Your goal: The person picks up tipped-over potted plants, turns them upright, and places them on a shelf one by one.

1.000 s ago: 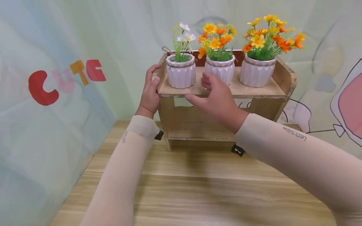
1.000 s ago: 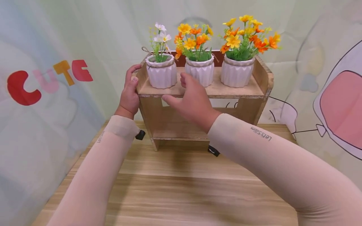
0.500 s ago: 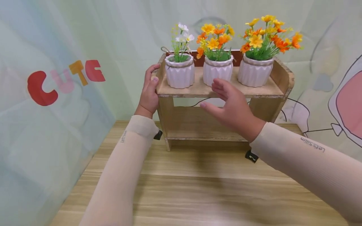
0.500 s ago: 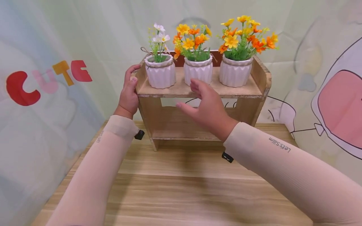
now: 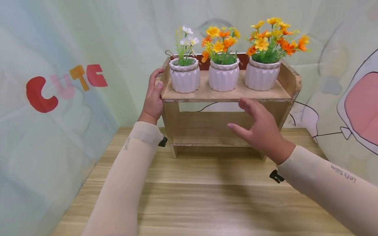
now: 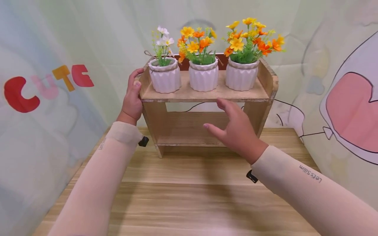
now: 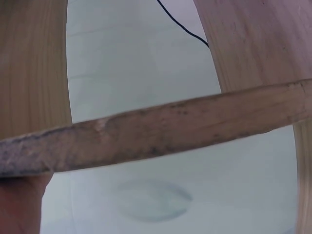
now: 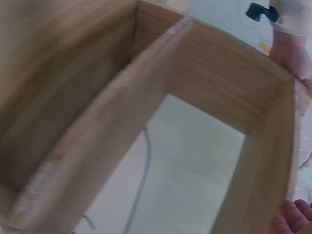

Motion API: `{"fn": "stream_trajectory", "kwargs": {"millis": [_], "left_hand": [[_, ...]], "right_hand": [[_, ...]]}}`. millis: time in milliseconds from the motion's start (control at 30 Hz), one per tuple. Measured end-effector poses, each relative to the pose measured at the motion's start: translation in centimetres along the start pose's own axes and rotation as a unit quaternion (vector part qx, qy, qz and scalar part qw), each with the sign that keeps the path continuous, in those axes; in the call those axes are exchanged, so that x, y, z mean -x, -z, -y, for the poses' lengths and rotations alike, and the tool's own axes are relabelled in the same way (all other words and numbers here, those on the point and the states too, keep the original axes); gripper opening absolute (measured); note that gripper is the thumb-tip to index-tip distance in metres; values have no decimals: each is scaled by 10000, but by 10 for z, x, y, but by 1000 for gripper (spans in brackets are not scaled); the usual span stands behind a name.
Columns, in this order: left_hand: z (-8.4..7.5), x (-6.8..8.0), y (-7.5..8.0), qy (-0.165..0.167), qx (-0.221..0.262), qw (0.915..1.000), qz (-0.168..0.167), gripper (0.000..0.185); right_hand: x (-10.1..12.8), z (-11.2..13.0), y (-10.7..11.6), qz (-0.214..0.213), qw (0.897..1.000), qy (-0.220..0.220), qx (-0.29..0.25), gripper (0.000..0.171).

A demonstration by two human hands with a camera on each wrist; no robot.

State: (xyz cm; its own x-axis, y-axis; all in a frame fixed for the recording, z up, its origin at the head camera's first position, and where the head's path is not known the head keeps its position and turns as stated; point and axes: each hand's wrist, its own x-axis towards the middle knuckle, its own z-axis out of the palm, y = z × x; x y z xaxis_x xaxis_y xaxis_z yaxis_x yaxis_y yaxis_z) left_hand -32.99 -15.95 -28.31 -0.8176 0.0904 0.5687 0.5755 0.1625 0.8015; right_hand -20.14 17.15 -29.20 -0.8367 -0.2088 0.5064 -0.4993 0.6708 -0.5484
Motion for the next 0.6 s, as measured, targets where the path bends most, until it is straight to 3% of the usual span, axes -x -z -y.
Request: {"fn": "stream_trajectory", "kwargs": {"millis": [267, 433, 600], "left_hand": [[14, 11, 2, 5, -493, 9987, -135, 59], [29, 36, 1, 432, -546, 9976, -34, 62], [51, 71, 1, 628, -544, 9956, 439, 65]], "right_hand": [[24, -29, -3, -69, 9996, -142, 246, 82], [33, -38, -3, -104, 9991, -191, 351, 86], [45, -47, -5, 6, 9982, -207, 559, 90]]}}
